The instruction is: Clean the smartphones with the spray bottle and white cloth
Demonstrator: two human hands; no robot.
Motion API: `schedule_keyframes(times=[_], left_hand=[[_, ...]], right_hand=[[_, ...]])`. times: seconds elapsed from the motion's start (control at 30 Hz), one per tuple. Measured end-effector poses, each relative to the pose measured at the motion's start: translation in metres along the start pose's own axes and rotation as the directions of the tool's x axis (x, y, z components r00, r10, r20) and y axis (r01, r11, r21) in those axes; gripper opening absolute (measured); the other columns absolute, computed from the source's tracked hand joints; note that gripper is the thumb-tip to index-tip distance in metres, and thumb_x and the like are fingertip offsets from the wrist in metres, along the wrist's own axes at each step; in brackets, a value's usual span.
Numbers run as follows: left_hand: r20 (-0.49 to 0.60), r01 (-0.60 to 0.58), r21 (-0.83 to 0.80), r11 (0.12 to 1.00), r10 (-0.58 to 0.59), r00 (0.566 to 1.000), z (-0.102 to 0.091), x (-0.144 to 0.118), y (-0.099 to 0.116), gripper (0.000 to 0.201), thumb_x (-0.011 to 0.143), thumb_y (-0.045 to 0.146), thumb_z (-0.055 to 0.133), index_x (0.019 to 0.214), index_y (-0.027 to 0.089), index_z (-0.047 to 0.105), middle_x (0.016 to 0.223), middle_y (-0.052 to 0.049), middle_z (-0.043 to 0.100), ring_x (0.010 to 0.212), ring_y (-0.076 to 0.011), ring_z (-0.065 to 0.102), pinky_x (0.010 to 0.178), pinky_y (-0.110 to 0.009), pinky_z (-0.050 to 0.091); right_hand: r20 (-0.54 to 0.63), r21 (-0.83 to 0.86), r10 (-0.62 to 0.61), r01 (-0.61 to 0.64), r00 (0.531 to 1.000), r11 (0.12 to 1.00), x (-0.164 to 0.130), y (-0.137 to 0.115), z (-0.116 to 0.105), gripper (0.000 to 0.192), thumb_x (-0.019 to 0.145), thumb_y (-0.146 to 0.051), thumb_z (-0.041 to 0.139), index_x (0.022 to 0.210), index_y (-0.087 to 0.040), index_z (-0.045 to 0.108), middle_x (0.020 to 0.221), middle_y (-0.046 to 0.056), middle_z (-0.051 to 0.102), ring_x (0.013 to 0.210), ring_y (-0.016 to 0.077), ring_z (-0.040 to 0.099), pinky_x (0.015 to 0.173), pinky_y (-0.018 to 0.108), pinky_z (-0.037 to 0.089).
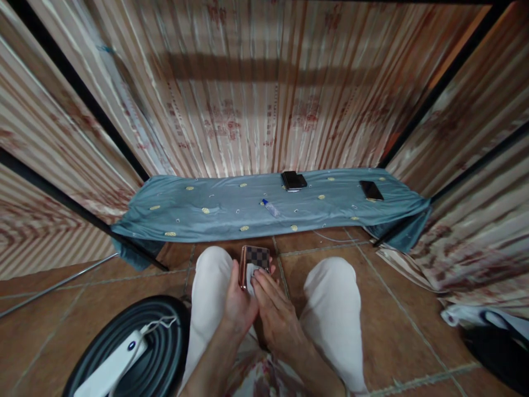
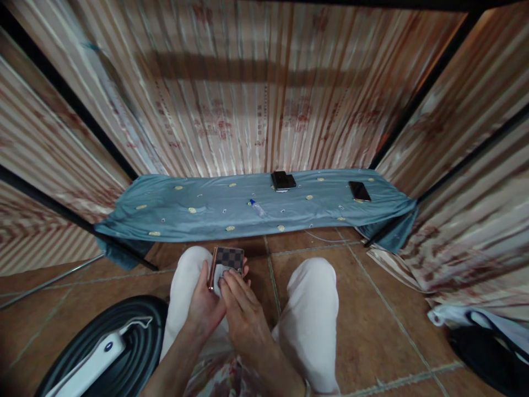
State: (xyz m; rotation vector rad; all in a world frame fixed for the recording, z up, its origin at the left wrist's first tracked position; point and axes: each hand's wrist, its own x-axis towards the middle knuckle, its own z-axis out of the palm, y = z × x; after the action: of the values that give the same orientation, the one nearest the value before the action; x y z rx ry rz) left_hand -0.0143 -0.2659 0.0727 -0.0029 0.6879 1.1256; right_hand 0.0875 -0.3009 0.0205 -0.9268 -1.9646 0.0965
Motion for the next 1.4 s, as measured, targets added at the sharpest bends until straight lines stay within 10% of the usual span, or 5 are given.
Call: schedule_keyframes(times=[0.47, 1.13, 1.4], left_hand=[[0.067, -0.221, 0.200, 0.955, 0.211, 0.975, -0.013, 0.001, -0.016, 0.041, 0.086, 0.051, 0.052, 0.108, 0.024, 0.073, 0.128, -0.003, 0.066, 0.143, -0.0239, 0.031, 0.116, -0.035, 0.028], [-0.006, -0.183, 0.151, 0.971, 0.186, 0.983, -0.007, 0.003, 0.010, 0.040, 0.082, 0.052, 0.059, 0.093, 0.015, 0.072, 0.097, -0.009, 0.075, 0.106, -0.0255, 0.067, 0.092, -0.034, 0.054], [-0.014, -0.267, 0.114, 0.957, 0.270, 0.963, -0.005, 0.001, 0.008, 0.049, 0.091, 0.050, 0.044, 0.104, 0.009, 0.070, 0.096, -0.012, 0.075, 0.110, -0.0251, 0.065, 0.099, -0.037, 0.048]], right_hand=[[0.187, 0.018, 0.131, -0.136, 0.974, 0.990, 0.027, 0.015, -0.002, 0.075, 0.091, -0.025, 0.048, 0.155, -0.016, 0.008, 0.159, 0.015, 0.022, 0.148, 0.0274, 0.017, 0.116, 0.055, 0.028], [0.164, 0.041, -0.032, 0.025, 0.986, 0.999, 0.005, -0.019, 0.003, 0.070, 0.097, -0.036, 0.044, 0.154, -0.008, 0.013, 0.152, 0.020, 0.038, 0.144, 0.0300, 0.028, 0.112, 0.050, 0.040], [0.101, -0.032, 0.092, -0.089, 0.991, 0.996, -0.001, -0.007, 0.004, 0.062, 0.098, -0.031, 0.040, 0.153, -0.012, 0.019, 0.149, 0.018, 0.042, 0.142, 0.0285, 0.033, 0.111, 0.052, 0.039]])
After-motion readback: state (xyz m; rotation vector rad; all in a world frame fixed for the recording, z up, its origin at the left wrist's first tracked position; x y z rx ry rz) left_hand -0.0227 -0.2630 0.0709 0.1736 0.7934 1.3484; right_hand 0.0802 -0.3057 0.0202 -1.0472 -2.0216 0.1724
